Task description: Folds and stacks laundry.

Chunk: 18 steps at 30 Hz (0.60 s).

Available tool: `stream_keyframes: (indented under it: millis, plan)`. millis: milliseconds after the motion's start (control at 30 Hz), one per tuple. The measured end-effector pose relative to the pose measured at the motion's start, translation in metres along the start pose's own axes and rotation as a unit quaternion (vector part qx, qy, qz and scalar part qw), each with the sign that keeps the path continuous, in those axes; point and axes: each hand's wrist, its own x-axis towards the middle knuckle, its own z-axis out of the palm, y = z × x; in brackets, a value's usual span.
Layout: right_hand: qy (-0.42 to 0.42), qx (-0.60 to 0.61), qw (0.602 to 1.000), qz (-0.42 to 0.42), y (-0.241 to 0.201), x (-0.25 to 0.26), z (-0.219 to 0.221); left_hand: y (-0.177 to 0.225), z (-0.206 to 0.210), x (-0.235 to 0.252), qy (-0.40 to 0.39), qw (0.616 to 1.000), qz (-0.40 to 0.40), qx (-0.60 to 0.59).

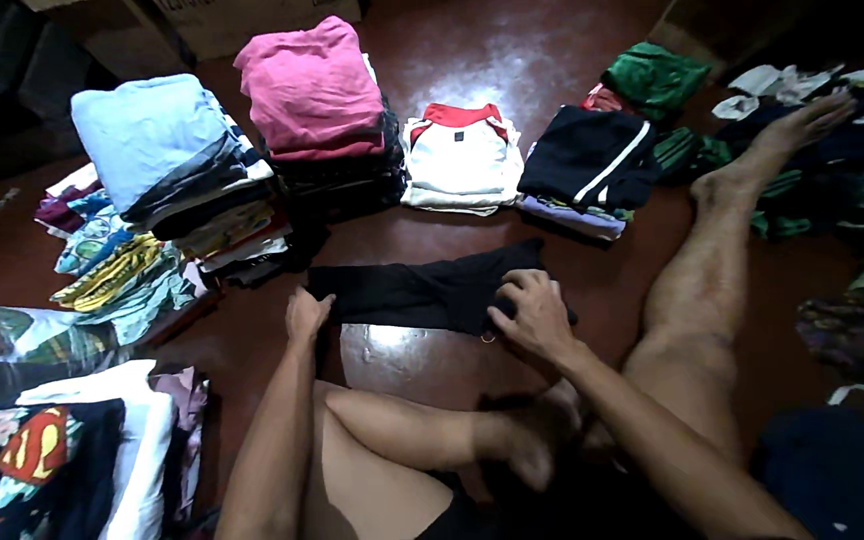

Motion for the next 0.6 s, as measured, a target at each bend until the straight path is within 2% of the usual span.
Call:
stream_keyframes:
  millis: [67, 133, 200, 233, 300, 367, 400, 500, 533, 600]
  plan:
    - [0.018, -0.006, 0.999, 0.035, 0.005, -0.003, 0.009, 0.002, -0.001, 0.001, -0.038, 0.999, -0.022, -0.026]
    - [-0.056, 0.007, 0.998, 0.030, 0.010, -0.008, 0.028, 0.000, -0.006, 0.006, -0.067, 0.995, -0.030, -0.062]
    - [-0.146, 0.002, 0.989, 0.019, 0.026, -0.010, 0.051, -0.004, -0.013, 0.008, -0.064, 0.987, -0.022, -0.148]
    - [-0.166, -0.001, 0.986, 0.015, 0.038, -0.010, 0.059, -0.005, -0.017, 0.006, -0.058, 0.976, -0.017, -0.208]
    - [-0.155, 0.003, 0.988, 0.029, 0.057, -0.007, 0.060, -0.006, -0.023, 0.002, -0.066, 0.931, -0.017, -0.360]
    - [-0.120, 0.014, 0.990, 0.078, 0.062, 0.000, 0.052, -0.008, -0.026, -0.002, -0.116, 0.884, -0.021, -0.453]
    - [-0.095, 0.016, 0.991, 0.095, 0.058, 0.003, 0.048, -0.010, -0.026, 0.000, -0.141, 0.883, -0.025, -0.446]
    - [-0.049, 0.012, 0.995, 0.090, 0.035, 0.009, 0.046, -0.014, -0.017, 0.011, -0.155, 0.950, -0.018, -0.271]
    - [-0.051, 0.013, 0.996, 0.078, 0.030, 0.010, 0.052, -0.013, -0.016, 0.015, -0.150, 0.964, -0.008, -0.222]
    - [-0.084, 0.014, 0.995, 0.054, 0.031, 0.009, 0.069, -0.015, -0.012, 0.020, -0.109, 0.974, 0.008, -0.196]
